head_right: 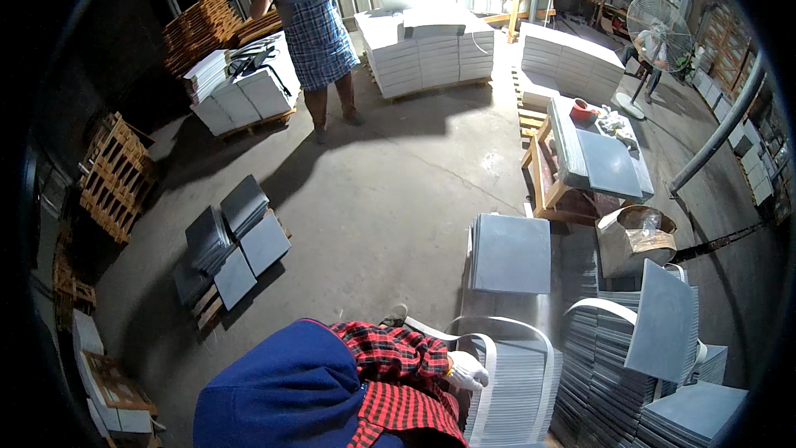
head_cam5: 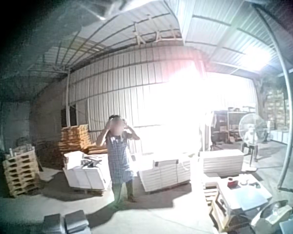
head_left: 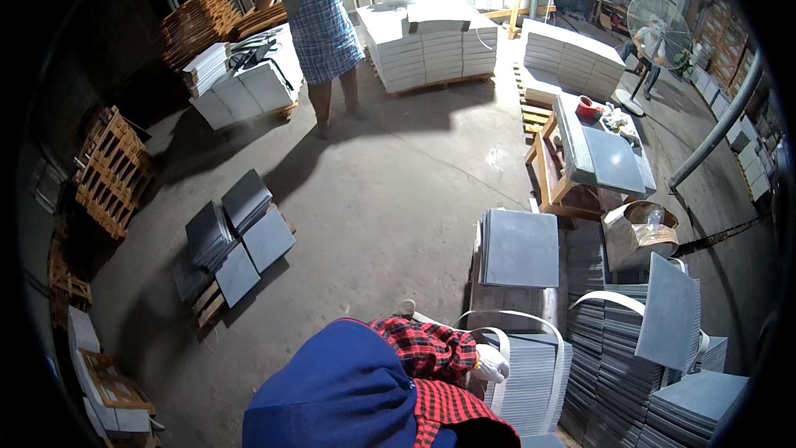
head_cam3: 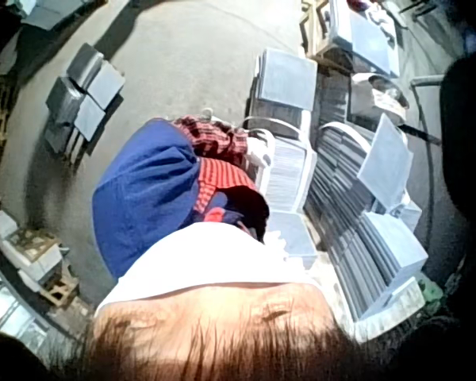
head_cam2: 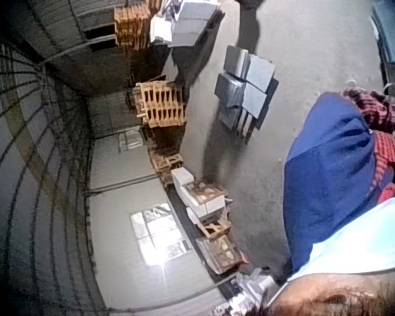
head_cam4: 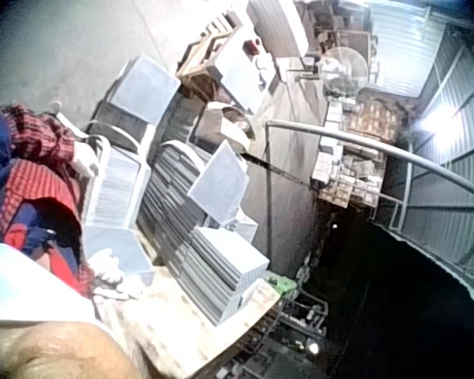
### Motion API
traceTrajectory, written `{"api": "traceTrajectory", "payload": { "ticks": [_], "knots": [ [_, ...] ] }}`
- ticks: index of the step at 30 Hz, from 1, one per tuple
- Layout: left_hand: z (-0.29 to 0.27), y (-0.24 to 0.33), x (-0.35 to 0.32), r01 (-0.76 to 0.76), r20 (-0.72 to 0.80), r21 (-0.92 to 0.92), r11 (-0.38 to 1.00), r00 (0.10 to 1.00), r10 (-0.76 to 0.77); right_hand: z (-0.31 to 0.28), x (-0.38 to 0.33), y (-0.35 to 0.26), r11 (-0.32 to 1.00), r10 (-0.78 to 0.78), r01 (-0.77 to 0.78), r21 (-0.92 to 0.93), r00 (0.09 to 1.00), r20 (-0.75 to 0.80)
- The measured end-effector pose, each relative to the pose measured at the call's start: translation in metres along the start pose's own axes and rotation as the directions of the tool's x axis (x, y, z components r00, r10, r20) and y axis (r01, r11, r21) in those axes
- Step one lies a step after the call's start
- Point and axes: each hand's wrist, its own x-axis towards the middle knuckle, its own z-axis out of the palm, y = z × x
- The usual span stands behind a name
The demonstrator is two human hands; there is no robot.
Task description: The person repeatedly picks up gray rectangular panels from a pile and places them onto a stack on a wooden pallet. The person handles the panels one at a time, aligning them as they build the stack.
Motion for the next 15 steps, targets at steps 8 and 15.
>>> {"api": "traceTrajectory", "payload": {
  "ticks": [8, 15],
  "knots": [
    [-0.021, -0.019, -0.020, -0.013, 0.001, 0.012, 1.000, 1.000, 0.013, -0.004, 0.009, -0.005, 0.990, 0.011, -0.009, -0.138, 1.000, 0.014],
    [-0.047, -0.014, -0.045, -0.007, -0.069, 0.043, 0.999, 0.998, 0.010, -0.004, -0.014, 0.039, 0.167, -0.221, -0.170, -0.971, 0.953, -0.205]
  ]
}}
